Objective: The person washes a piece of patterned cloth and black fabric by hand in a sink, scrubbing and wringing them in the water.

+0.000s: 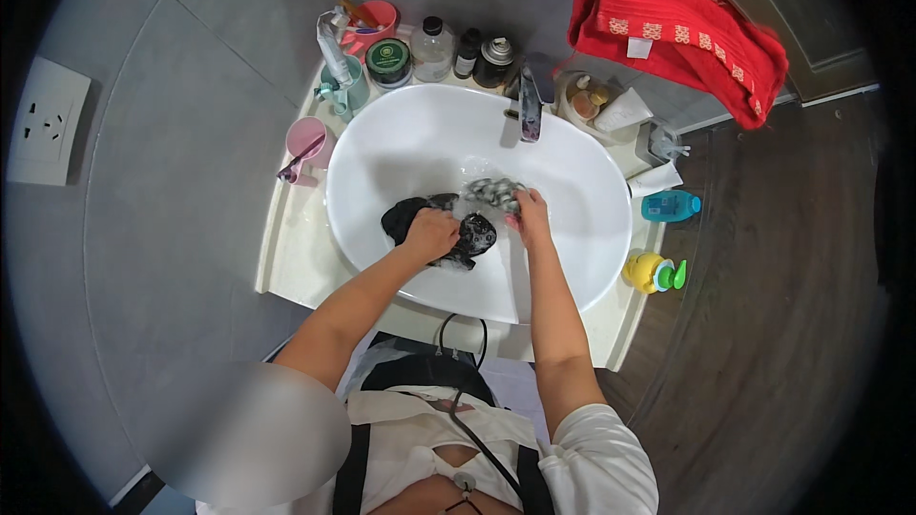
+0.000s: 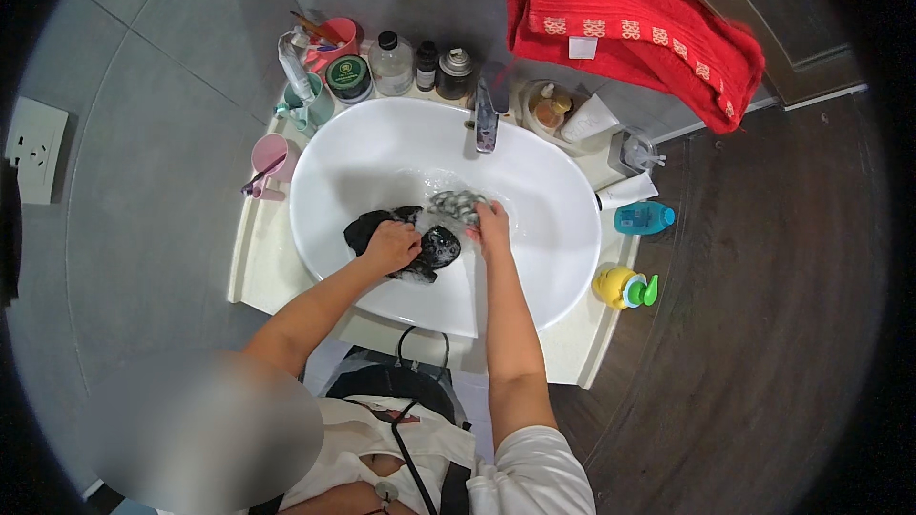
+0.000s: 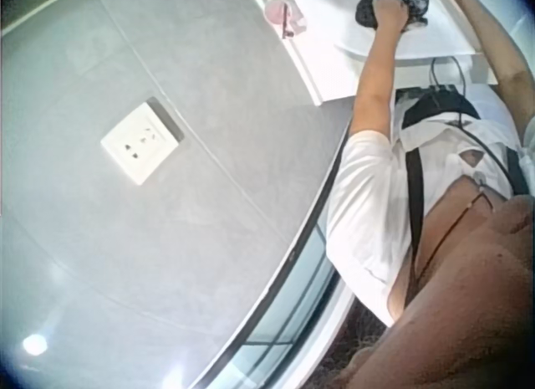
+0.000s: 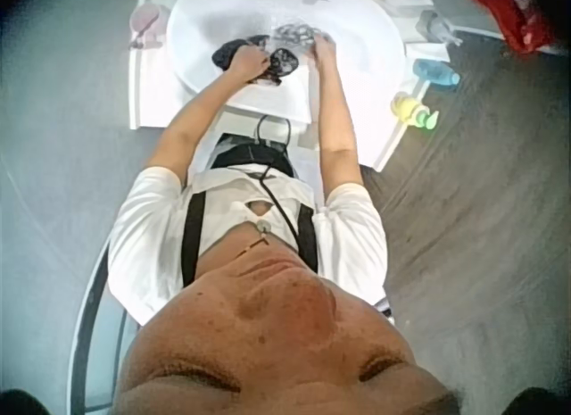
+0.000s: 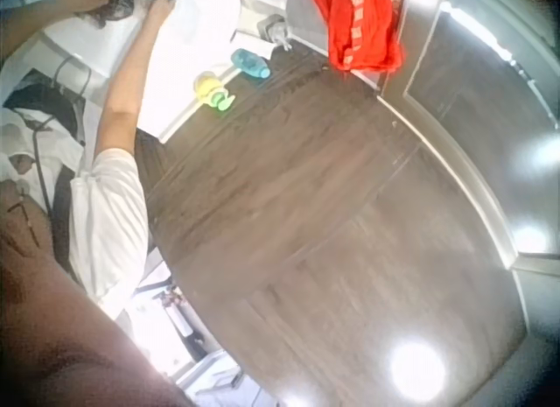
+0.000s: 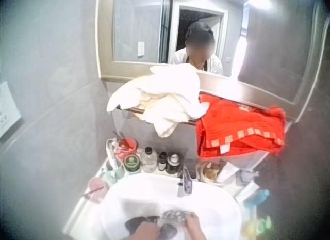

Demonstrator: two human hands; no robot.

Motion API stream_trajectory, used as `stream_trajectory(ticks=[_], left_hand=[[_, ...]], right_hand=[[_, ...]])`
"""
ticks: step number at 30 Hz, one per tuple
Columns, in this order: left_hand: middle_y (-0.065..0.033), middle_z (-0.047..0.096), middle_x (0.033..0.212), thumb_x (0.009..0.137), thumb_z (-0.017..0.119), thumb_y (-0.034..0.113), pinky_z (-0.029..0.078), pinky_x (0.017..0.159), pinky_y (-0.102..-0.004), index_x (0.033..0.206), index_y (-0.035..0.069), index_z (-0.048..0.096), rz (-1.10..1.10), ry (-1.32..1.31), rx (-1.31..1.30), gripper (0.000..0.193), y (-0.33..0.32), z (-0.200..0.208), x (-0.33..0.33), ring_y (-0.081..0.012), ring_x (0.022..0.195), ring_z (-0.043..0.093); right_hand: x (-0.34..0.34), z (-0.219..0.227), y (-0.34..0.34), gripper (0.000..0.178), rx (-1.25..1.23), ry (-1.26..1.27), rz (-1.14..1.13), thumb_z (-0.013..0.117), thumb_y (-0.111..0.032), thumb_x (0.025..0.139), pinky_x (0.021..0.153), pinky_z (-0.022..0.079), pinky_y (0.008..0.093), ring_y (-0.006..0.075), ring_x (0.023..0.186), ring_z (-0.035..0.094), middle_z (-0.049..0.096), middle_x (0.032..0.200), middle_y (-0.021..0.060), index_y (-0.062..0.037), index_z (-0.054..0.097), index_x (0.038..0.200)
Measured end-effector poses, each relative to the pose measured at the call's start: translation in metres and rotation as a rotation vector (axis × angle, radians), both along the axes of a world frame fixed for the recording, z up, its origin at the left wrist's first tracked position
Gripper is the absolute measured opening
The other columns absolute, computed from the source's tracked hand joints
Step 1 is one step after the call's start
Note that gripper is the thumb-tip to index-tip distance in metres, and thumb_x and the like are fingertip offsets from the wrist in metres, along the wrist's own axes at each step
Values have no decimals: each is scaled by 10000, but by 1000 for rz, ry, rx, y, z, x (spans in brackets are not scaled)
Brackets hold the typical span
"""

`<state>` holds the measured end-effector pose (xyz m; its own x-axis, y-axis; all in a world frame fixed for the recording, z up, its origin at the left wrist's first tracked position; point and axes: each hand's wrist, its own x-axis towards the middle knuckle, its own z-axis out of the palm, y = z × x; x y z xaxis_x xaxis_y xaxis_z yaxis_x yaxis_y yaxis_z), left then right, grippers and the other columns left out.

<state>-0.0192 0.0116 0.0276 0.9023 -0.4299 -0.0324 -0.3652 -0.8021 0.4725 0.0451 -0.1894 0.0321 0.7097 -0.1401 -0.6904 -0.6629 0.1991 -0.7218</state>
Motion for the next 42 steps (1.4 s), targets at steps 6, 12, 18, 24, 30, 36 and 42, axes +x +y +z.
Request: stream_trajectory(ticks=[6,12,18,24,30,36,42], left_hand=[[-76,546,898,705,625,228,444,708,-349,1018,92,516,266,292,-280,358,-7,6,15,-230,760,566],[-111,520,1085,793,576,255,434,782,-323,1170,43,425,417,629,-841,458,-13,-13,40,-218,925,530],[-61,530,1047,820,559,303,447,753,-323,1185,97,423,630,1138,-1469,441,-17,9,51,-181,948,526],[6,551,911,812,575,241,459,619,-255,1028,125,466,969,995,-1677,269,-21,57,56,-95,817,548],[24,520,805,812,566,257,435,605,-229,925,103,495,661,854,-1497,204,-42,40,46,-78,730,514],[27,510,795,836,549,281,449,625,-242,918,116,503,912,703,-1283,190,-33,37,62,-78,762,507],[-39,441,1155,841,527,348,339,917,-395,1136,95,407,969,895,-1400,407,-22,13,58,-180,1101,402]], right_hand=[[-6,11,-27,414,448,187,102,516,-505,791,320,348,174,73,382,422,520,591,-13,-96,535,855],[-24,38,-4,506,886,144,-24,455,-524,808,448,452,211,111,598,561,612,849,34,-79,535,1035],[-27,33,1,342,954,10,70,589,-177,786,615,508,328,205,828,571,573,959,85,-82,478,1095],[-18,-29,-15,430,574,-20,0,530,11,753,540,509,334,165,730,551,528,961,78,-64,383,1150],[-16,-5,25,316,258,34,-397,461,-143,845,499,455,346,170,773,525,534,922,66,-46,402,1141],[-16,-18,-8,343,-20,-112,-189,571,-349,807,479,419,249,106,680,494,540,819,20,-75,503,1003],[-11,-35,-56,491,-727,-349,93,646,-294,748,557,476,275,155,746,539,517,1003,85,-65,451,1136]])
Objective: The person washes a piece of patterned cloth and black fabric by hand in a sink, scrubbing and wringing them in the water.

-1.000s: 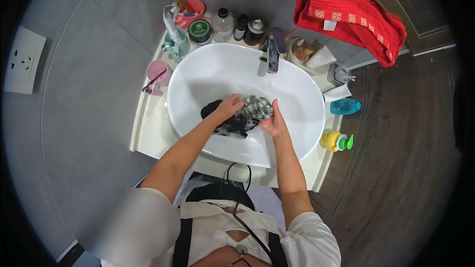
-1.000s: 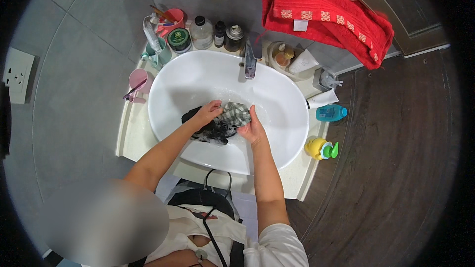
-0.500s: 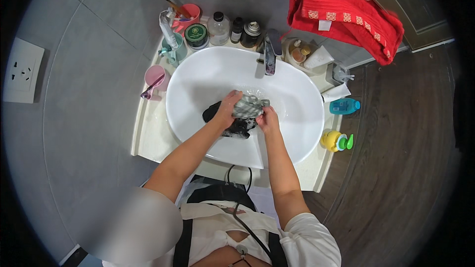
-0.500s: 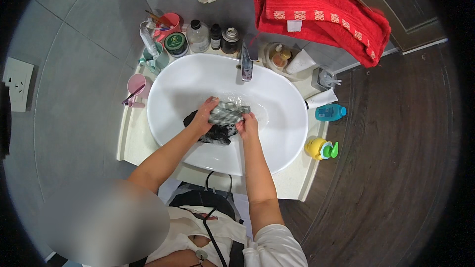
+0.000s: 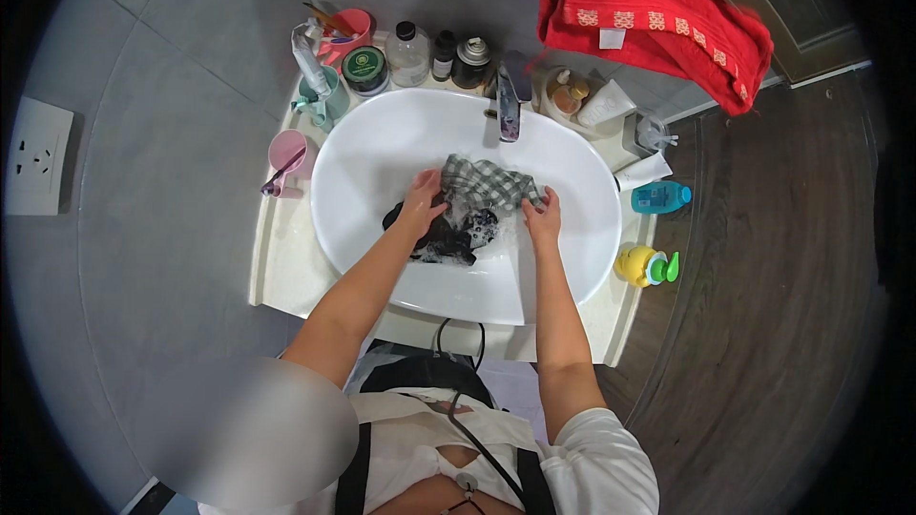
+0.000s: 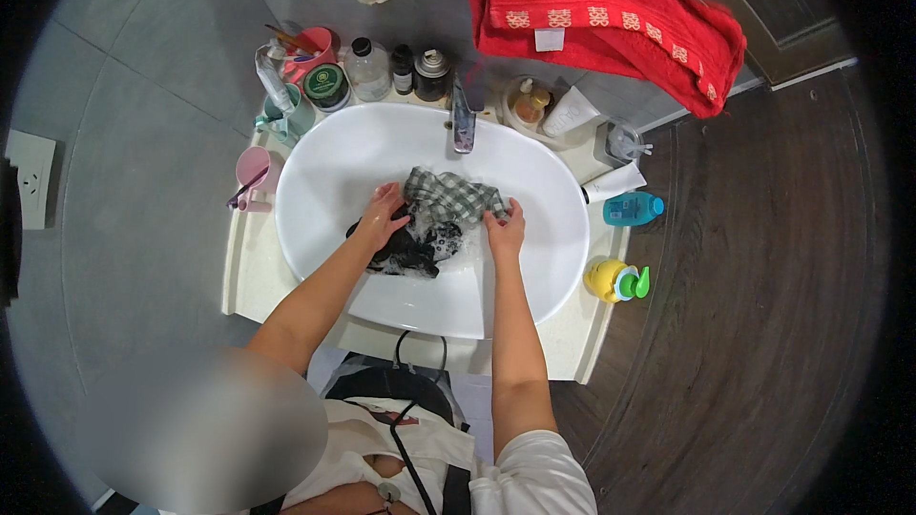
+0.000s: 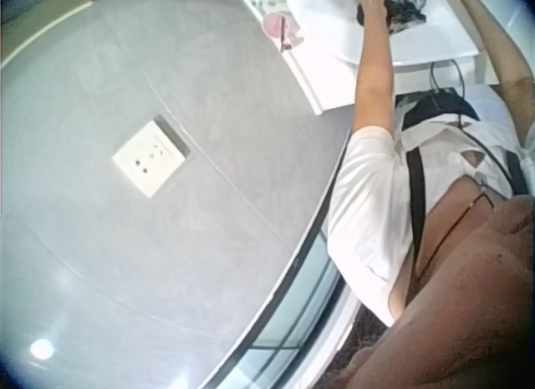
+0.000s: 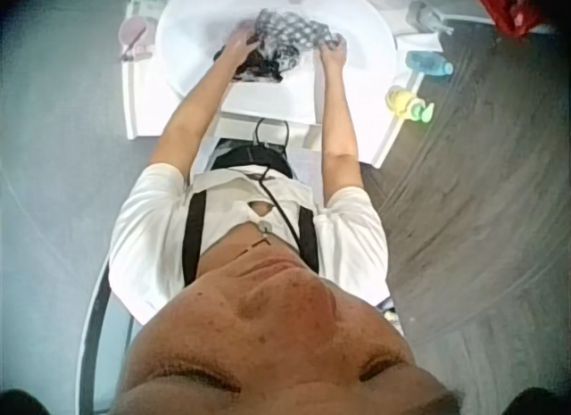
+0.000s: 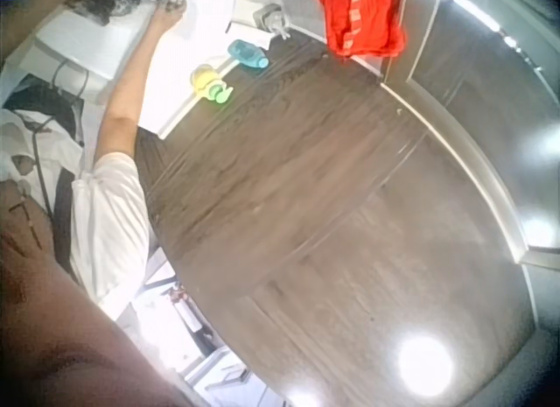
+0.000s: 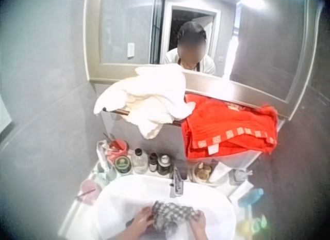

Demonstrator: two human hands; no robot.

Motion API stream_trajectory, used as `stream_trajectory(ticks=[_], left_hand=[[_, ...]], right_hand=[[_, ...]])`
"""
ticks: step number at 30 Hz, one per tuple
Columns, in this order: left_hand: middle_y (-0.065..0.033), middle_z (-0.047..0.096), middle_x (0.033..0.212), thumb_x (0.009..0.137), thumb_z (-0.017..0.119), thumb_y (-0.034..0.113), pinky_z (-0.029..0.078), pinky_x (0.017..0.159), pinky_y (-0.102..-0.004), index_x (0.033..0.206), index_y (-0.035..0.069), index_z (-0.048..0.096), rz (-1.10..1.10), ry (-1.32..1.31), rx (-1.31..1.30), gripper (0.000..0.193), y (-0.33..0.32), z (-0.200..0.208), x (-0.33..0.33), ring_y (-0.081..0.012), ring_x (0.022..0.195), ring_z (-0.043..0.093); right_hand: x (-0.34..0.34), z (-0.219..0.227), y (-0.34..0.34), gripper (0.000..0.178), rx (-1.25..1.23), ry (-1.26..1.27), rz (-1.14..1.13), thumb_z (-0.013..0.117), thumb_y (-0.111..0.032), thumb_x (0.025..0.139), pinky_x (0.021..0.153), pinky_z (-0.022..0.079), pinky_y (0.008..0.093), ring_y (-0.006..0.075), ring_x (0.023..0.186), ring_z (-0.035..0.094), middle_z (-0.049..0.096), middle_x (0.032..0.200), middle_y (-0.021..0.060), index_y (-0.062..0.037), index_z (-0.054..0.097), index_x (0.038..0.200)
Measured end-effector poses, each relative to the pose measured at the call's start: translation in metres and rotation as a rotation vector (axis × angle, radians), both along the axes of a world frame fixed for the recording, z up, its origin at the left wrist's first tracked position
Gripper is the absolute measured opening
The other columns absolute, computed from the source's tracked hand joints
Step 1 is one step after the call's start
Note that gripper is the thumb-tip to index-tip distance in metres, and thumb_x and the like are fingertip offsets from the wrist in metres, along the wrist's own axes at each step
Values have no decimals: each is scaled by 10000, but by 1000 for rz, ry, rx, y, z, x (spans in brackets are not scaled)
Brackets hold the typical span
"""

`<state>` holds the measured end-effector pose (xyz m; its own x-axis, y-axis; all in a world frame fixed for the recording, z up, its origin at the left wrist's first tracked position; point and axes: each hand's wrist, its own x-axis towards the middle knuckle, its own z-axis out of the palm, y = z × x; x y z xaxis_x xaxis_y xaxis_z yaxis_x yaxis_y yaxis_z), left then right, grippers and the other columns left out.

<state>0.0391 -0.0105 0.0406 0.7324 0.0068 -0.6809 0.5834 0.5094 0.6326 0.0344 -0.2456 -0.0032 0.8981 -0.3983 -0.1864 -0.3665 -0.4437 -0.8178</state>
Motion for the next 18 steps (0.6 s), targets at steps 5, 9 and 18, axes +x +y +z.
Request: stream_trajectory(ticks=[5,9,18], left_hand=[[-54,412,1212,841,519,363,273,960,-412,1176,90,383,-19,2,-22,453,5,-19,-9,-201,1167,350],[-53,441,1186,843,517,347,300,940,-364,1152,82,412,-7,8,-12,420,-1,-26,-20,-193,1139,385],[-3,548,918,845,502,240,397,790,-245,1016,73,548,-482,-24,264,244,-5,-26,-34,-124,872,510]], right_hand=[[1,19,7,589,-392,-252,247,701,-235,643,858,386,389,314,1002,452,444,1128,194,-86,471,1165],[-9,26,46,526,-527,-211,306,682,-281,647,870,375,407,358,1044,418,417,1160,223,-150,518,1129],[-13,-6,51,339,-384,-19,-28,603,-174,689,793,432,378,326,930,515,434,1121,155,-167,583,1027]])
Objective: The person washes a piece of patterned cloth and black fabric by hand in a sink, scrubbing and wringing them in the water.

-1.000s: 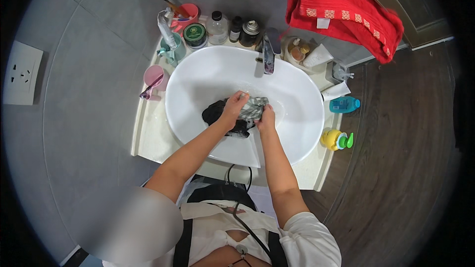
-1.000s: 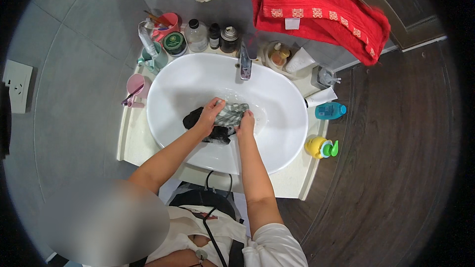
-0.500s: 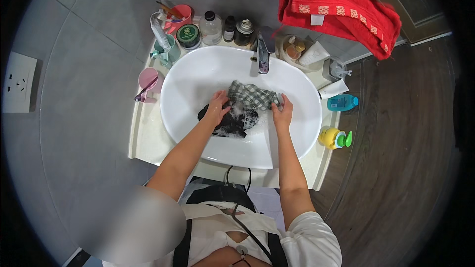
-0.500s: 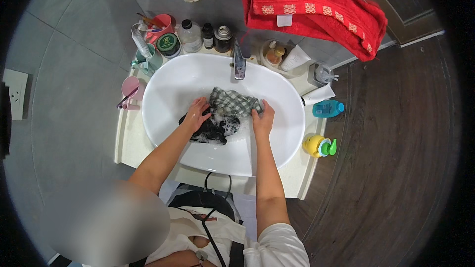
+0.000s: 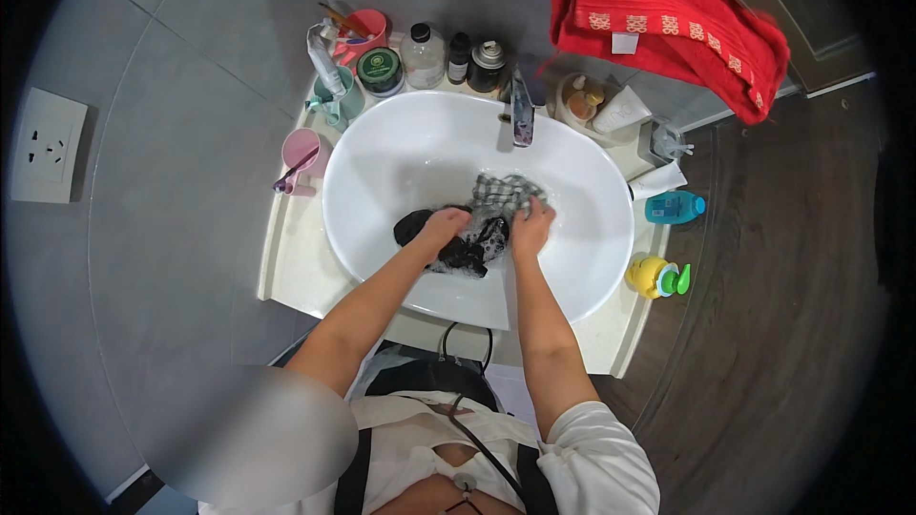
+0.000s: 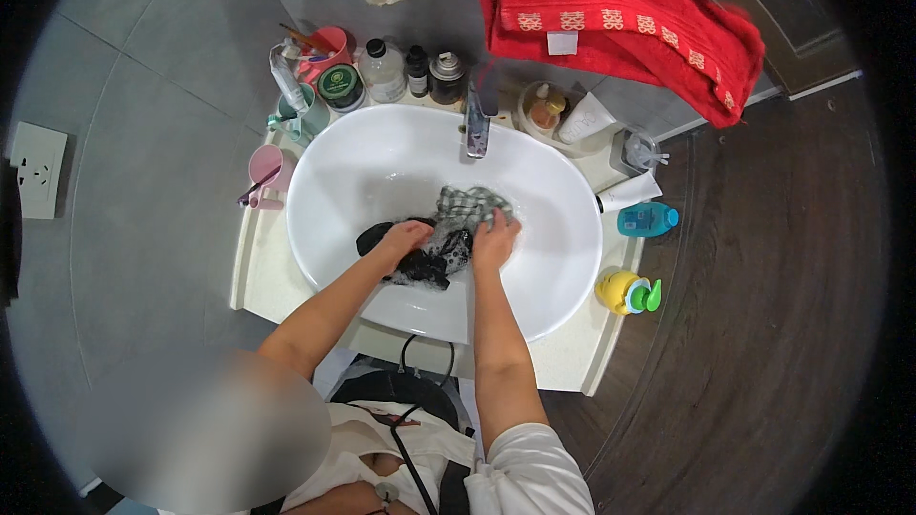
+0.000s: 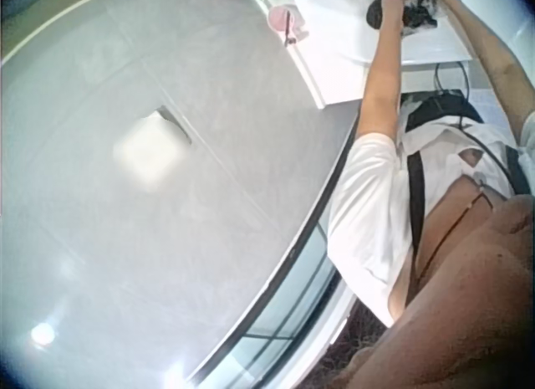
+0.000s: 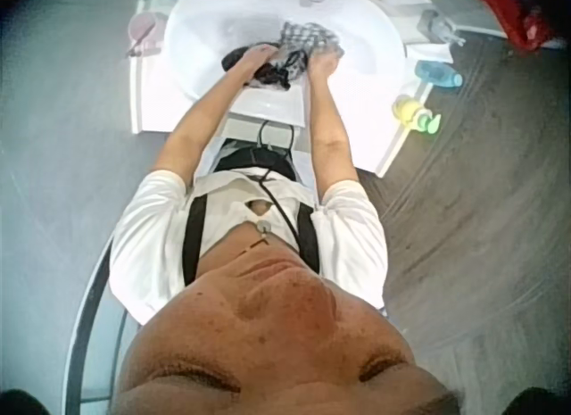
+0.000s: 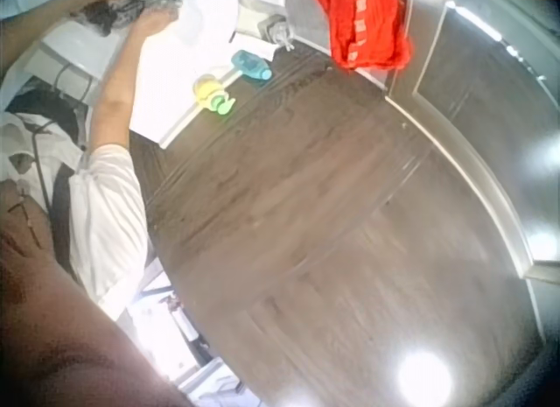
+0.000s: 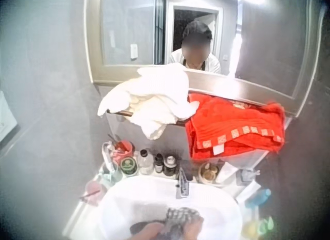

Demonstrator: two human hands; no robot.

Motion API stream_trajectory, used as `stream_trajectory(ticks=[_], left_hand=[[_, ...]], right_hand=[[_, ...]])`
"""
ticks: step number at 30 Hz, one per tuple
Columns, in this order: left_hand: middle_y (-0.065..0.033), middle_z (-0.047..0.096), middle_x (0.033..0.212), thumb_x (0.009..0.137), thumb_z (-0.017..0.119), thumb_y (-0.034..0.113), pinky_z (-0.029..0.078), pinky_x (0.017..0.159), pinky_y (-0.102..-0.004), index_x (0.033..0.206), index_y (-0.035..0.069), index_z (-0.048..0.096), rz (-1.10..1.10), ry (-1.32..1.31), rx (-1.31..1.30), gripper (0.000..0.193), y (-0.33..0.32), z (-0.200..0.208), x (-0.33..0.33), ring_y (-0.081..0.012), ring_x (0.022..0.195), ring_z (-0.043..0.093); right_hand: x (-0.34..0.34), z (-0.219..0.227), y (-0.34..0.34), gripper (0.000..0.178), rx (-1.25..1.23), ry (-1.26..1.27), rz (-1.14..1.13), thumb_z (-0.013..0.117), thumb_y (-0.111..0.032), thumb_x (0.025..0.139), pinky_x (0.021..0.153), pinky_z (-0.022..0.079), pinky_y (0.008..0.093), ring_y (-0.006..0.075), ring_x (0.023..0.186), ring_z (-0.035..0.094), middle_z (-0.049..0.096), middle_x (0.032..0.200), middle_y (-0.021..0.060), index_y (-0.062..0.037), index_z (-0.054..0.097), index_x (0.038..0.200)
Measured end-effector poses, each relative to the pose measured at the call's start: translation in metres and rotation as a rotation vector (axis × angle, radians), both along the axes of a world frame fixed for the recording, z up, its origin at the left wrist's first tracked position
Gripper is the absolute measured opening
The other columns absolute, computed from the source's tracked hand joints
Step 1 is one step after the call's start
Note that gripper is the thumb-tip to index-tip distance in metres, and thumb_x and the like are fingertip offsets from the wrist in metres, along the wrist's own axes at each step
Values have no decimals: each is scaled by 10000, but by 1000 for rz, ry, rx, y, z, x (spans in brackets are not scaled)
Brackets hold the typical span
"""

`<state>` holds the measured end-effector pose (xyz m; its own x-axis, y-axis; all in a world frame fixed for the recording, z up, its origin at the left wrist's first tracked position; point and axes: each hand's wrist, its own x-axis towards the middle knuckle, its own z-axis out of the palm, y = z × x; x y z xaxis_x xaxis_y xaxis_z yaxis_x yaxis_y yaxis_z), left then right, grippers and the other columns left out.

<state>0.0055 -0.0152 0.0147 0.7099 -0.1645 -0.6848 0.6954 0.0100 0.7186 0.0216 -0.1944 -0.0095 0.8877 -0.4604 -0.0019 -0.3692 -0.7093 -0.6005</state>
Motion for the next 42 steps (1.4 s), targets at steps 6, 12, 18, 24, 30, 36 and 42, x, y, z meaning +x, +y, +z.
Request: stream_trajectory(ticks=[6,12,18,24,30,36,42], left_hand=[[-62,501,1055,857,488,318,405,831,-306,1104,71,475,495,90,-491,349,12,3,2,-187,966,491],[-92,436,1147,845,493,372,401,853,-423,1140,94,448,516,310,-483,409,-9,13,12,-237,1014,466],[-106,516,1018,844,501,367,470,747,-346,1145,129,451,599,163,-791,387,-8,41,15,-215,865,531],[-17,493,683,804,552,422,442,538,-253,866,120,488,408,115,-638,315,-8,65,14,-113,600,489],[-19,508,705,842,527,340,459,566,-306,851,80,508,588,137,-469,261,-40,82,15,-136,633,525],[-27,530,712,850,506,328,434,481,-319,844,89,519,516,203,-465,240,-35,75,6,-158,576,523],[-19,537,720,831,491,392,375,415,-295,850,114,528,308,389,-339,281,-46,46,-12,-154,547,509]], right_hand=[[-22,29,-15,319,-14,112,384,572,-143,700,775,440,399,340,935,515,402,1167,153,-65,558,1009],[-14,69,17,300,215,-116,402,538,-96,686,774,433,389,320,921,517,497,1038,149,-36,529,980],[-52,145,60,358,352,-425,699,560,-64,655,758,441,351,306,911,514,519,980,134,-59,535,1012],[-64,158,76,209,334,-360,617,644,-113,658,679,435,343,281,813,505,497,878,107,-37,559,834],[-17,109,50,189,351,-172,265,554,-198,777,690,406,382,312,821,498,491,875,149,-15,523,815],[-37,127,79,186,221,-362,435,517,-219,794,684,431,388,330,797,526,516,886,139,-40,538,840],[-11,80,27,264,96,-218,333,471,-269,849,581,418,396,348,636,527,538,698,169,-42,503,720]])
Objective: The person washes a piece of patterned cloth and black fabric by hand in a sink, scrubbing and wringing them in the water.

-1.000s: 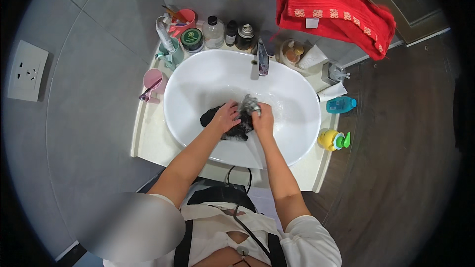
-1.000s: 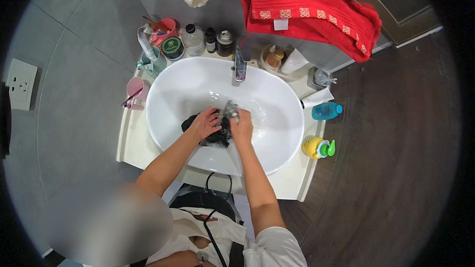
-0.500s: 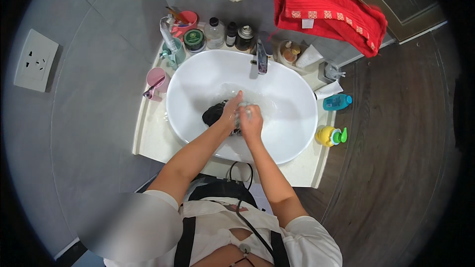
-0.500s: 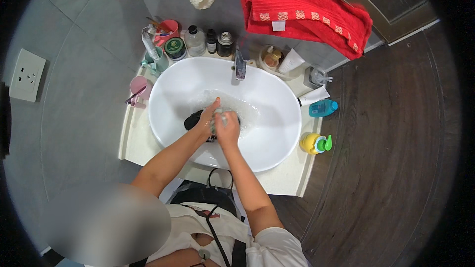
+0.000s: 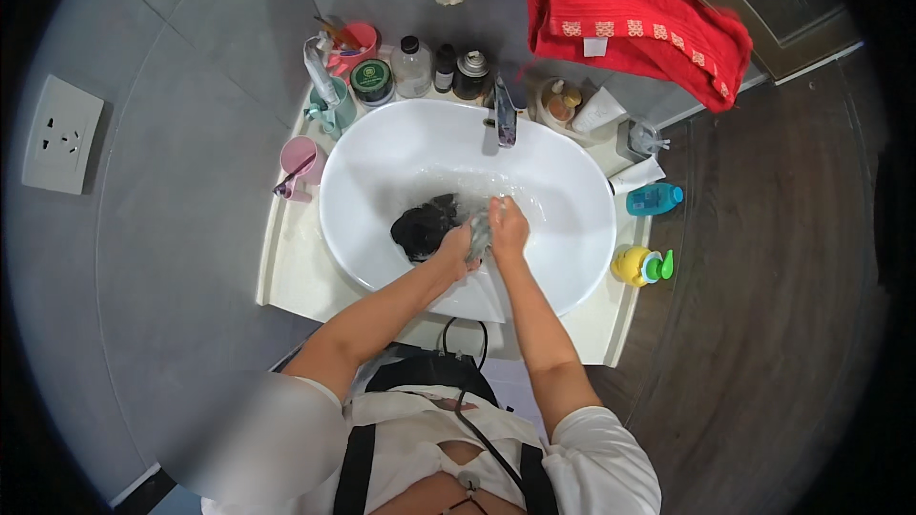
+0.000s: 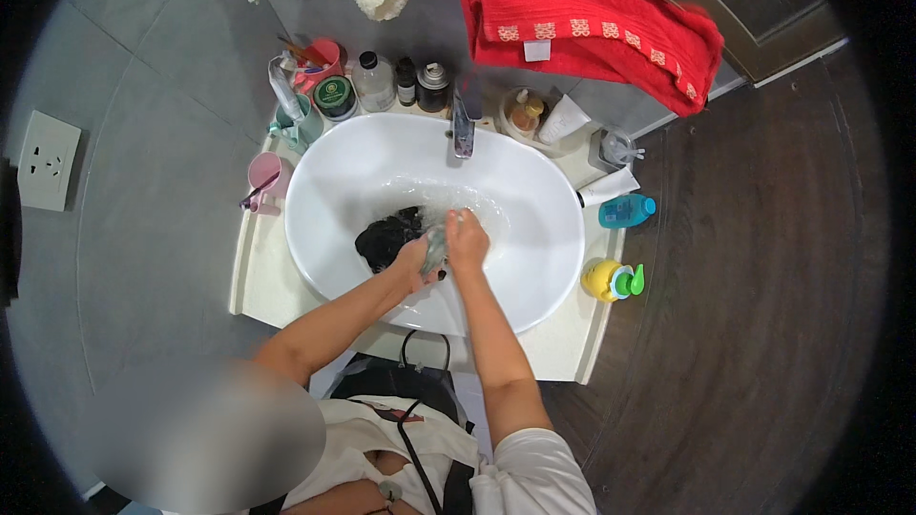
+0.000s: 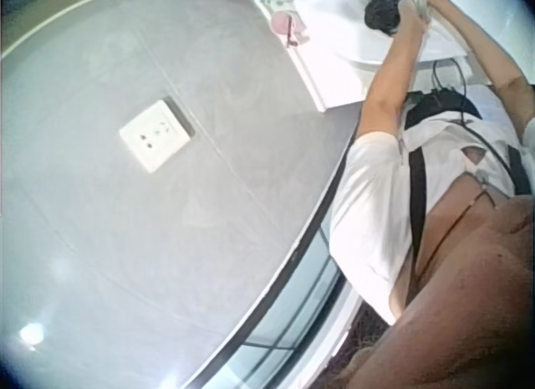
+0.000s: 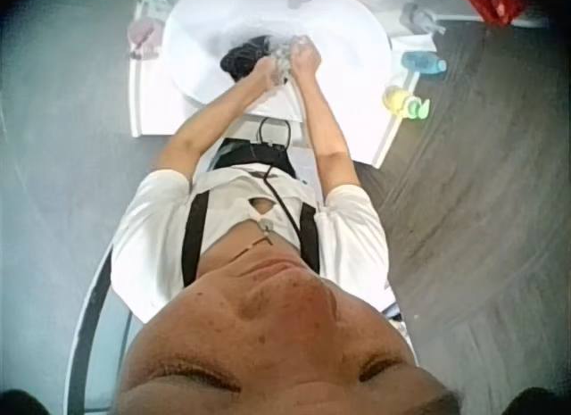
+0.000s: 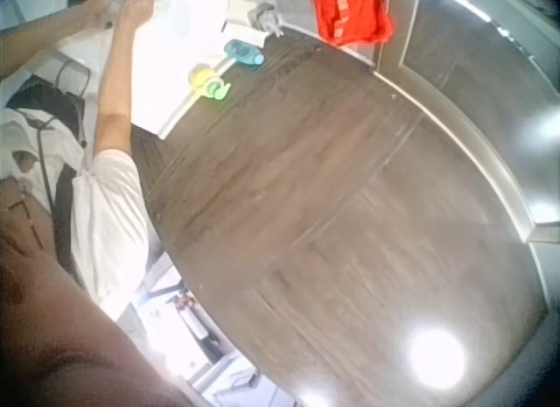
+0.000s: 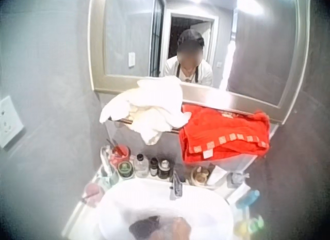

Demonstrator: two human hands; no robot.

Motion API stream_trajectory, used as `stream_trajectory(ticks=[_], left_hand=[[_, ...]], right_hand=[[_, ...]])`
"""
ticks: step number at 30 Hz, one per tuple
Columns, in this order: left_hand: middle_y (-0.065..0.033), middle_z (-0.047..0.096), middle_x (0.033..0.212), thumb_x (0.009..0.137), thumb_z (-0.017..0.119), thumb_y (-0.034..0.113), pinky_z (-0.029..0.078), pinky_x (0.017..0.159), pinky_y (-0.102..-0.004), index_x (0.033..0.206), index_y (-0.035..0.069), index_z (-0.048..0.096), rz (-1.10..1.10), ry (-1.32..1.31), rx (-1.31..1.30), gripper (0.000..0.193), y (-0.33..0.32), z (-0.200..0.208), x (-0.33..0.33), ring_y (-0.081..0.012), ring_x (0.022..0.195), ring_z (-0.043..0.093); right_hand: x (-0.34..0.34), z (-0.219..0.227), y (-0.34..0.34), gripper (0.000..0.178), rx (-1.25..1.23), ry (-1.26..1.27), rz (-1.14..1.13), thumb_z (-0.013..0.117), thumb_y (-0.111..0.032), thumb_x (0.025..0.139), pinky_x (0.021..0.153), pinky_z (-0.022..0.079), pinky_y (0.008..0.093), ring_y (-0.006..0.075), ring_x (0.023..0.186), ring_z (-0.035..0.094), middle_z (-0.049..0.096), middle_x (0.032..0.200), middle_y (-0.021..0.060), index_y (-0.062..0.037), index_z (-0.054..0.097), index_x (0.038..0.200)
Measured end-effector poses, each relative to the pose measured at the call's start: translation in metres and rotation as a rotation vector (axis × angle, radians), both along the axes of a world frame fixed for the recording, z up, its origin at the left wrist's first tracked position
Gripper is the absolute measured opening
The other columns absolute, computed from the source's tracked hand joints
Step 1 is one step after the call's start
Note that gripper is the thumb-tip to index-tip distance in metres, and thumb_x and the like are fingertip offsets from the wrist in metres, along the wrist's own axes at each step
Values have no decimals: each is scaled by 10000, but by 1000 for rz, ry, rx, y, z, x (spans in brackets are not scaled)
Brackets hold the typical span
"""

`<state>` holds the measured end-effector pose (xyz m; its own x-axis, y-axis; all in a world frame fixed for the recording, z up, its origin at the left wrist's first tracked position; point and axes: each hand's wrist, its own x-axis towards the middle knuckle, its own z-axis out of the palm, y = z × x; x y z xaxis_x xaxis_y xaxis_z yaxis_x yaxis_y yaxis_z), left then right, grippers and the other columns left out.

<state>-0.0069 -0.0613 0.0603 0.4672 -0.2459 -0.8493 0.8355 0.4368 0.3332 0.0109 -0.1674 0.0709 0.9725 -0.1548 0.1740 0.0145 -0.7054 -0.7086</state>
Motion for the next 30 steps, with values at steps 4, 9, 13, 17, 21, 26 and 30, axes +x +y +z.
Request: stream_trajectory(ticks=[4,9,13,17,21,26,30], left_hand=[[-50,522,838,856,469,350,447,675,-362,918,91,516,56,-170,191,270,6,2,18,-177,810,529],[-91,531,890,868,473,283,434,777,-309,945,34,511,574,-342,-92,264,42,-25,52,-194,838,547],[-122,526,1082,815,532,307,372,868,-310,1130,9,457,-374,-653,630,440,43,-26,41,-249,976,503],[-111,541,1072,713,603,253,371,857,-397,984,89,589,-876,-1193,1187,318,32,-34,7,-269,1012,480],[-50,600,906,634,571,148,377,815,-368,842,128,652,-1450,-1130,1210,224,23,-27,3,-226,908,507],[-48,608,855,660,535,155,368,835,-360,800,142,662,-1315,-1223,1074,189,38,-42,-6,-218,918,512],[-65,604,879,650,543,169,379,842,-369,808,107,658,-1305,-1202,1075,205,43,-33,-4,-231,934,508]], right_hand=[[-4,-9,-31,284,-183,324,56,437,-346,852,589,442,404,344,648,560,582,746,178,-85,550,851],[20,-42,-47,359,780,735,-272,418,-408,861,558,458,375,289,629,594,602,815,171,-90,507,1003],[19,-93,-76,440,277,607,-193,451,-445,832,500,489,334,248,614,608,595,884,117,-139,439,1148],[15,-48,-51,484,-201,395,-134,525,-374,781,757,435,390,331,911,556,582,999,167,-166,419,1204],[15,-49,-48,404,-241,452,-2,568,-319,751,729,437,404,319,872,553,589,933,132,-169,479,1115],[13,-53,-44,308,-383,124,189,598,-151,678,720,444,393,286,870,520,536,986,114,-110,545,980],[4,-59,-27,357,-399,18,67,601,-91,640,807,406,390,322,956,469,496,1052,155,-50,533,989]])
